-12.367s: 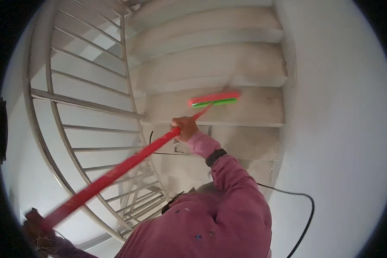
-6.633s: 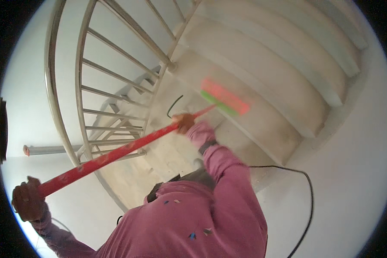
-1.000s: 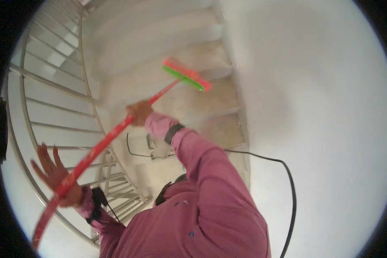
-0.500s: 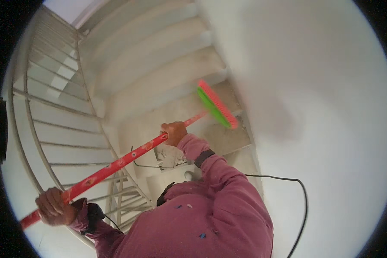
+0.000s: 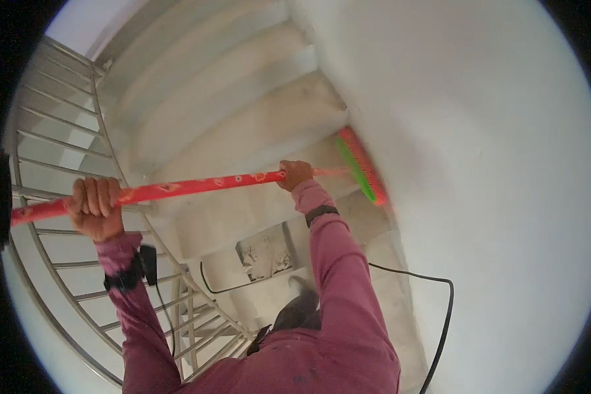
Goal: Sweeping dust and debris on a staircase using a broom.
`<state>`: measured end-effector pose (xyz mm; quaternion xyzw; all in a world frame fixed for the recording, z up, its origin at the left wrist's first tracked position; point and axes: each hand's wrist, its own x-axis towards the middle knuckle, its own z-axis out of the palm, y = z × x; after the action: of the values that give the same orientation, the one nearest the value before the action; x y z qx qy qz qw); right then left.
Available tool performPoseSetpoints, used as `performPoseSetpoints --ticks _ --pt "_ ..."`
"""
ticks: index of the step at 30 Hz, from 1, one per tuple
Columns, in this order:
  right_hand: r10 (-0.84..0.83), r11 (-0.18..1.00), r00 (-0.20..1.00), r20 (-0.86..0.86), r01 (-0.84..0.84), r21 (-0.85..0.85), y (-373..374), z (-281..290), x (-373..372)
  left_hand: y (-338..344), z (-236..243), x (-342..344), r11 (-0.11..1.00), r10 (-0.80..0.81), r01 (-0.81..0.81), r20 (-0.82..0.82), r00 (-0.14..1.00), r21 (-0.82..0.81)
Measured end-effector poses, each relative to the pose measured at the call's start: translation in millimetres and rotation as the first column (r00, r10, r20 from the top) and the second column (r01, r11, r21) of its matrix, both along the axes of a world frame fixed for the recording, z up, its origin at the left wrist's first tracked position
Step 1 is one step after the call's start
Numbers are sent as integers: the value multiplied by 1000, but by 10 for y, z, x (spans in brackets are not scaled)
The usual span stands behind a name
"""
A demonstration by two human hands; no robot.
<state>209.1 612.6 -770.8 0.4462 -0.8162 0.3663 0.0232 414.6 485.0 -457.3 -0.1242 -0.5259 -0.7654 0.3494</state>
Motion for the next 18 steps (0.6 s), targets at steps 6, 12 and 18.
performPoseSetpoints --ticks 6,12,18 --pt "203 968 979 24 -197 -159 -403 242 705 -91 674 642 891 429 -404 96 898 -209" --pt "91 976 996 17 -86 -199 -110 315 234 -167 493 466 998 -43 41 53 998 43" --pt "135 978 989 56 -124 -169 -268 -407 25 -105 -17 -246 997 69 -60 185 980 -51"
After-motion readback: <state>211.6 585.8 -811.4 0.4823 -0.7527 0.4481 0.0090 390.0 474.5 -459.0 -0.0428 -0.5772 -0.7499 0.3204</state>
